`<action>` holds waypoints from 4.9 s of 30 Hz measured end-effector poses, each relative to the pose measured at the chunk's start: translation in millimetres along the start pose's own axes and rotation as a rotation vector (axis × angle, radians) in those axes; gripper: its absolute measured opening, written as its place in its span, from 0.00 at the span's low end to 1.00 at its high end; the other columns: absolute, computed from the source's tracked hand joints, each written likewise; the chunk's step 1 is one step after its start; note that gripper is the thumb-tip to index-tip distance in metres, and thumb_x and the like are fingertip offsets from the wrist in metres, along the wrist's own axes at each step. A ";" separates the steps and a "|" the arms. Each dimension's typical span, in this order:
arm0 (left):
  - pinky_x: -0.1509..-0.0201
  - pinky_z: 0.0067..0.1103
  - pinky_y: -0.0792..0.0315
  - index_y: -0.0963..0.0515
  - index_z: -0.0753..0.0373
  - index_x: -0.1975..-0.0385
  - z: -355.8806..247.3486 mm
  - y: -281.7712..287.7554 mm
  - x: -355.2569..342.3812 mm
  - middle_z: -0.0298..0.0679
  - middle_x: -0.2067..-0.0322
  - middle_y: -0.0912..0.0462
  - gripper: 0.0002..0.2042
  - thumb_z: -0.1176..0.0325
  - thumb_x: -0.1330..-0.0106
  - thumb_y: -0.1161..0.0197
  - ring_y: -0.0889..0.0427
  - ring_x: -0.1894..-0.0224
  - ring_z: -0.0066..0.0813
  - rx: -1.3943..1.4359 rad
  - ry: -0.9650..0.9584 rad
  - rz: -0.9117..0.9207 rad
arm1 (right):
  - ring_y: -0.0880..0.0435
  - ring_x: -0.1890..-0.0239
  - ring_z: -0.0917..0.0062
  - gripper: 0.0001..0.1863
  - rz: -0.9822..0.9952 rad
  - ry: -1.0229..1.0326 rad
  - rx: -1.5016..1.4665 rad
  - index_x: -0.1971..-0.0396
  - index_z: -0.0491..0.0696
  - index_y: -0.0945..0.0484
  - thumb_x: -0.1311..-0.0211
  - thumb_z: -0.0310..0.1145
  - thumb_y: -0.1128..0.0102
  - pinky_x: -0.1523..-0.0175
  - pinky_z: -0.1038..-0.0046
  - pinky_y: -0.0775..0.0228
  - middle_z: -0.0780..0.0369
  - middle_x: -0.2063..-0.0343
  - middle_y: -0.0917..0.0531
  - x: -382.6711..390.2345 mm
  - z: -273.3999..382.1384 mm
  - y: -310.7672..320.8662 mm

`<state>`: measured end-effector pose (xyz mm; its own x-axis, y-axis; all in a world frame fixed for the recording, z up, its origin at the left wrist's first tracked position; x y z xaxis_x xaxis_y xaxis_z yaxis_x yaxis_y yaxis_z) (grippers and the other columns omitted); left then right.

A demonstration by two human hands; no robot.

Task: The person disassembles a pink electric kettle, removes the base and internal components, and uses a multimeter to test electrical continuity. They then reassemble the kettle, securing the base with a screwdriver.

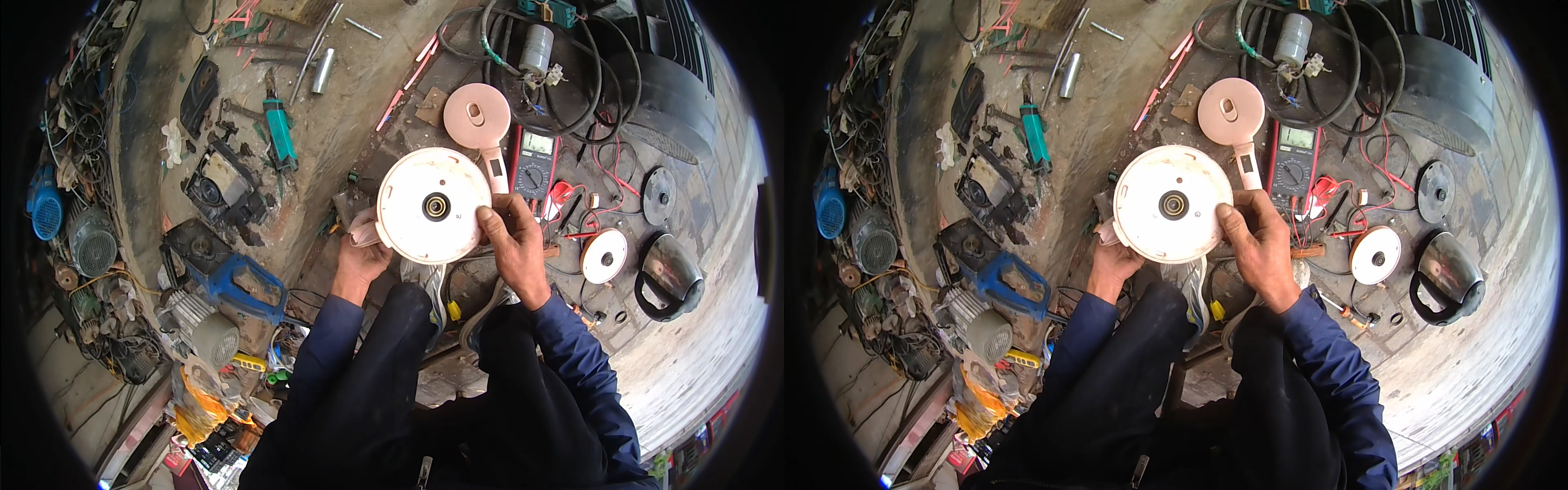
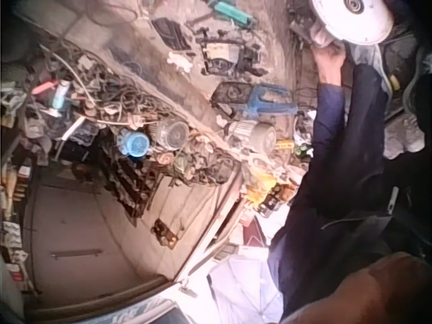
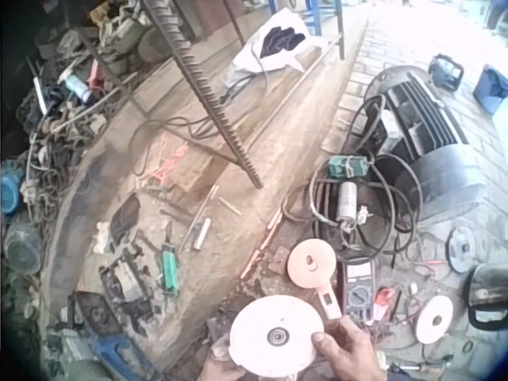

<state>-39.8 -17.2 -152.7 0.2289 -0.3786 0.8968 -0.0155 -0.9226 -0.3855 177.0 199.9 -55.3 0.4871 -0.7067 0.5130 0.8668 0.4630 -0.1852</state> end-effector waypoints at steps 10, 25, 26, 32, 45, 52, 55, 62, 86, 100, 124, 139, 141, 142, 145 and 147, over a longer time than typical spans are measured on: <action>0.45 0.39 0.11 0.23 0.63 0.35 -4.4 12.7 4.1 0.45 0.41 0.14 0.21 0.59 0.18 0.53 0.11 0.43 0.41 -0.220 -0.062 -0.082 | 0.17 0.63 0.84 0.15 -0.014 0.005 0.056 0.48 0.38 0.22 0.23 0.32 0.33 0.58 0.77 0.21 0.62 0.65 0.14 9.8 -4.2 -19.1; 0.28 0.37 0.28 0.36 0.66 0.24 -27.0 -119.9 123.6 0.50 0.30 0.35 0.44 0.56 0.35 0.20 0.26 0.32 0.47 -1.534 -1.021 0.344 | 0.18 0.65 0.85 0.12 -0.052 0.039 0.036 0.48 0.38 0.24 0.21 0.30 0.36 0.59 0.79 0.22 0.64 0.65 0.16 11.7 -6.5 -18.8; 0.30 0.37 0.27 0.36 0.65 0.23 -28.3 -124.9 122.4 0.50 0.31 0.34 0.45 0.55 0.36 0.19 0.26 0.32 0.47 -1.532 -1.025 0.337 | 0.19 0.65 0.86 0.12 -0.051 0.046 0.030 0.48 0.38 0.24 0.21 0.30 0.37 0.60 0.80 0.23 0.64 0.64 0.16 10.8 -6.1 -17.8; 0.33 0.36 0.24 0.31 0.65 0.26 -26.2 -147.7 124.6 0.47 0.38 0.27 0.49 0.50 0.45 0.14 0.22 0.35 0.43 -1.664 -1.119 0.289 | 0.23 0.64 0.87 0.11 -0.100 0.062 0.044 0.50 0.39 0.23 0.20 0.33 0.37 0.58 0.80 0.27 0.66 0.63 0.18 4.7 -5.5 -2.6; 0.35 0.35 0.21 0.31 0.64 0.25 -17.8 -163.3 122.7 0.46 0.42 0.28 0.49 0.54 0.46 0.13 0.21 0.39 0.42 -1.665 -1.065 0.278 | 0.21 0.71 0.84 0.14 -0.226 -0.093 0.123 0.56 0.40 0.20 0.17 0.38 0.42 0.65 0.77 0.26 0.66 0.70 0.19 38.7 -29.7 94.8; 0.36 0.36 0.28 0.29 0.65 0.28 -19.2 -163.7 124.7 0.45 0.43 0.25 0.46 0.60 0.49 0.14 0.24 0.41 0.44 -1.720 -1.103 0.281 | 0.17 0.79 0.78 0.20 -0.727 -0.602 0.329 0.64 0.41 0.18 0.22 0.46 0.39 0.79 0.73 0.30 0.62 0.79 0.20 204.2 -168.5 306.3; 0.31 0.35 0.30 0.32 0.65 0.25 -16.1 -155.1 116.7 0.45 0.40 0.27 0.46 0.62 0.45 0.16 0.26 0.36 0.41 -1.612 -0.972 0.270 | 0.14 0.78 0.72 0.20 -0.912 -0.791 0.533 0.53 0.40 0.15 0.25 0.45 0.38 0.72 0.67 0.20 0.58 0.74 0.13 291.0 -216.6 357.5; 0.27 0.38 0.35 0.36 0.65 0.22 -17.0 -153.9 110.3 0.47 0.33 0.32 0.44 0.55 0.35 0.20 0.30 0.29 0.44 -1.592 -0.945 0.330 | 0.07 0.74 0.68 0.18 -0.991 -0.869 0.619 0.55 0.39 0.16 0.35 0.39 0.33 0.68 0.65 0.14 0.51 0.70 0.10 335.0 -254.5 359.0; 0.32 0.34 0.25 0.35 0.66 0.23 -15.6 -158.7 114.6 0.46 0.36 0.33 0.46 0.63 0.40 0.16 0.23 0.35 0.39 -1.477 -0.906 0.360 | 0.30 0.78 0.74 0.15 -1.123 -0.721 -0.523 0.80 0.56 0.30 0.35 0.42 0.40 0.73 0.69 0.38 0.62 0.72 0.13 302.9 -238.5 355.5; 0.34 0.35 0.23 0.32 0.65 0.25 -16.8 -167.2 119.7 0.47 0.40 0.29 0.49 0.50 0.43 0.15 0.23 0.35 0.43 -1.553 -0.967 0.324 | 0.18 0.51 0.66 0.29 -0.299 0.392 -0.016 0.41 0.43 0.31 0.40 0.33 0.29 0.45 0.66 0.22 0.50 0.51 0.21 90.5 156.4 197.9; 0.39 0.31 0.17 0.29 0.63 0.26 -13.9 -177.0 123.0 0.46 0.43 0.30 0.48 0.57 0.48 0.11 0.23 0.41 0.38 -1.597 -1.030 0.346 | 0.18 0.49 0.70 0.29 -0.103 0.640 0.369 0.42 0.45 0.35 0.40 0.23 0.28 0.40 0.63 0.21 0.51 0.49 0.21 51.7 187.5 88.9; 0.37 0.34 0.21 0.29 0.63 0.26 -13.2 -172.4 119.9 0.46 0.43 0.30 0.48 0.54 0.47 0.12 0.24 0.39 0.41 -1.571 -0.998 0.327 | 0.11 0.63 0.65 0.34 0.003 0.745 1.108 0.46 0.38 0.26 0.45 0.36 0.14 0.57 0.70 0.19 0.52 0.61 0.12 79.8 236.2 44.5; 0.37 0.34 0.21 0.29 0.64 0.26 -13.5 -169.9 117.8 0.46 0.43 0.30 0.48 0.53 0.46 0.13 0.24 0.39 0.41 -1.559 -0.996 0.330 | 0.12 0.66 0.62 0.33 0.146 0.776 1.058 0.46 0.41 0.24 0.47 0.36 0.14 0.62 0.67 0.20 0.52 0.62 0.13 78.9 240.1 35.5; 0.37 0.34 0.21 0.29 0.64 0.26 -13.7 -168.6 116.9 0.46 0.43 0.30 0.48 0.53 0.46 0.13 0.24 0.39 0.42 -1.553 -0.995 0.332 | 0.12 0.67 0.62 0.32 0.170 0.780 1.067 0.47 0.41 0.23 0.47 0.36 0.14 0.63 0.67 0.20 0.52 0.62 0.13 78.6 240.9 31.4; 0.37 0.34 0.22 0.30 0.63 0.26 -16.2 -165.1 114.2 0.46 0.44 0.30 0.48 0.52 0.45 0.14 0.24 0.39 0.41 -1.491 -0.959 0.314 | 0.14 0.70 0.62 0.26 0.263 0.799 1.045 0.49 0.42 0.24 0.41 0.36 0.20 0.66 0.66 0.22 0.51 0.64 0.15 72.3 243.9 23.3; 0.34 0.35 0.23 0.31 0.65 0.25 -16.8 -165.2 117.7 0.46 0.42 0.31 0.48 0.50 0.43 0.15 0.24 0.36 0.42 -1.573 -0.980 0.295 | 0.14 0.71 0.62 0.23 0.292 0.813 0.997 0.50 0.43 0.24 0.39 0.33 0.23 0.67 0.66 0.22 0.50 0.66 0.16 68.2 246.2 20.9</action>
<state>-26.7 89.4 20.2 0.4473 -0.8713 0.2018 -0.7865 -0.2758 0.5525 202.1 293.0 182.1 0.8694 -0.4701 -0.1520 0.4403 0.5977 0.6700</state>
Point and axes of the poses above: each hand's wrist, its own x-axis away from the middle knuckle, its own y-axis out of the back of the hand, z = x × y, the point moved 6 cm from there along -x, towards the middle knuckle
